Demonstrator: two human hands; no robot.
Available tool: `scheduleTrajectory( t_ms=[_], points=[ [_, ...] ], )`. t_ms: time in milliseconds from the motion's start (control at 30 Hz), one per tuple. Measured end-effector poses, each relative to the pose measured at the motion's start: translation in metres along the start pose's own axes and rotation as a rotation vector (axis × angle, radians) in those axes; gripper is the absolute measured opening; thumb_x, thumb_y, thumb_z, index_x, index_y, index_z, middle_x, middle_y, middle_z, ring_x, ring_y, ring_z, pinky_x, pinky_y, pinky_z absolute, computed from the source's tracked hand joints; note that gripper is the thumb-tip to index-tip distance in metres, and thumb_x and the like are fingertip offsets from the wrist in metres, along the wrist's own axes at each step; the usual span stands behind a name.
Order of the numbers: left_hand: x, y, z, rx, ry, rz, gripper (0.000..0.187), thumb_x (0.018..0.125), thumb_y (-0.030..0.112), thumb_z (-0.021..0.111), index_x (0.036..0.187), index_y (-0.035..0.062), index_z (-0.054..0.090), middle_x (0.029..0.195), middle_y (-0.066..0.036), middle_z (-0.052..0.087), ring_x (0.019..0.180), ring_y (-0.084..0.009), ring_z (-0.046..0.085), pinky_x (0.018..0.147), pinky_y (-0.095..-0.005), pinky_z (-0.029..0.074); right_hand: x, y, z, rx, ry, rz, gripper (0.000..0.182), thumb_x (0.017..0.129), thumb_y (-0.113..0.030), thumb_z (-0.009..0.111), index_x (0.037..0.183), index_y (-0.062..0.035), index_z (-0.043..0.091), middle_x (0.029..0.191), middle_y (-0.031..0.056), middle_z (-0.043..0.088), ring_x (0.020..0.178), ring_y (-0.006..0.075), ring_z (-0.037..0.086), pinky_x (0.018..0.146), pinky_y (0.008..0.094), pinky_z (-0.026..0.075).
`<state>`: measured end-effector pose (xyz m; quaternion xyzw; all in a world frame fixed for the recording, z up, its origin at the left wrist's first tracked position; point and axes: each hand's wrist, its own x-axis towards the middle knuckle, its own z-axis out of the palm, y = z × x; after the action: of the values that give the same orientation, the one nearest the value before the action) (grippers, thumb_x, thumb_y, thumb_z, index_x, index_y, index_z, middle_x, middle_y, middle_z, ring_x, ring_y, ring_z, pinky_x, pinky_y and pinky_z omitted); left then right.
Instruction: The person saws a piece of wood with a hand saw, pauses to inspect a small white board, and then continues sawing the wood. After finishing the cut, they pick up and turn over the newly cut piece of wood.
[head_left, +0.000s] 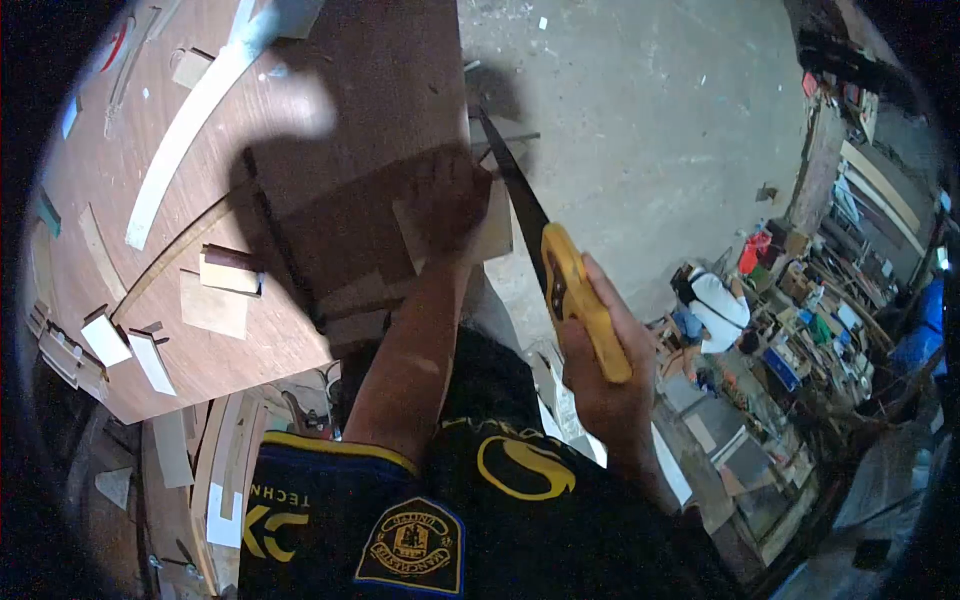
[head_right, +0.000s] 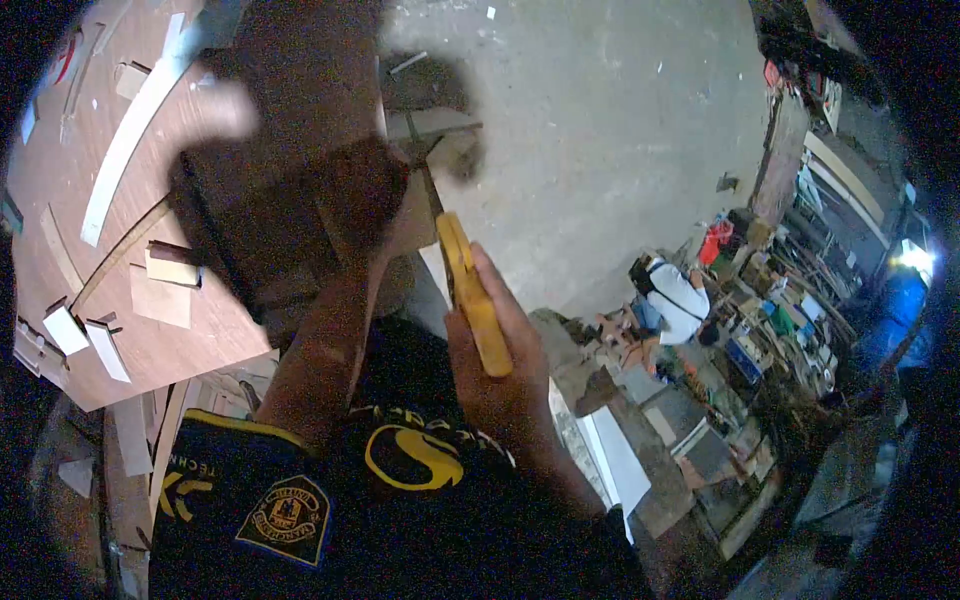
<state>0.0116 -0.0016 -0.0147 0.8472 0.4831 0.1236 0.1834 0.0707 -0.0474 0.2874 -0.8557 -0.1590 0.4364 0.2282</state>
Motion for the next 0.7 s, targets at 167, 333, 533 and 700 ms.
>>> scheduleTrajectory(
  t_ms=[167, 333, 533, 700],
  points=[
    [0.014, -0.003, -0.009, 0.084, -0.022, 0.033, 0.026, 0.090, 0.036, 0.060, 0.099, 0.0122, 0.066, 0.100, -0.007, 0.064, 0.099, -0.0280, 0.061, 0.085, -0.0474, 0.048, -0.023, -0.004, -0.013, -0.050, -0.030, 0.068, 0.057, 0.097, -0.004, 0.057, 0.151, 0.0016, 0.039, 0.142, 0.0258, 0.055, 0.129, 0.0277, 0.057, 0.105, 0.0356, 0.046],
    [0.014, 0.001, -0.015, 0.076, 0.029, 0.037, 0.026, 0.089, 0.034, 0.061, 0.101, 0.0119, 0.068, 0.099, -0.007, 0.064, 0.097, -0.0270, 0.060, 0.084, -0.0463, 0.048, -0.011, 0.015, -0.010, 0.003, 0.014, -0.077, 0.053, 0.099, -0.004, 0.056, 0.150, 0.0007, 0.042, 0.141, 0.0245, 0.056, 0.126, 0.0250, 0.059, 0.102, 0.0342, 0.048],
    [0.017, -0.002, -0.013, 0.122, -0.047, 0.044, 0.022, 0.088, 0.031, 0.062, 0.096, 0.0114, 0.066, 0.098, -0.008, 0.063, 0.095, -0.0277, 0.060, 0.085, -0.0470, 0.047, -0.039, 0.026, -0.006, -0.109, 0.064, -0.174, 0.051, 0.099, -0.007, 0.057, 0.147, 0.0023, 0.044, 0.143, 0.0251, 0.054, 0.131, 0.0302, 0.057, 0.106, 0.0363, 0.046],
    [0.009, -0.008, 0.000, 0.102, 0.043, 0.110, 0.021, 0.089, 0.030, 0.061, 0.096, 0.0110, 0.066, 0.096, -0.009, 0.063, 0.096, -0.0300, 0.059, 0.086, -0.0490, 0.047, -0.012, 0.060, 0.008, -0.118, 0.126, -0.240, 0.053, 0.099, -0.010, 0.058, 0.149, 0.0025, 0.041, 0.142, 0.0259, 0.055, 0.128, 0.0346, 0.059, 0.103, 0.0388, 0.050]
  ],
)
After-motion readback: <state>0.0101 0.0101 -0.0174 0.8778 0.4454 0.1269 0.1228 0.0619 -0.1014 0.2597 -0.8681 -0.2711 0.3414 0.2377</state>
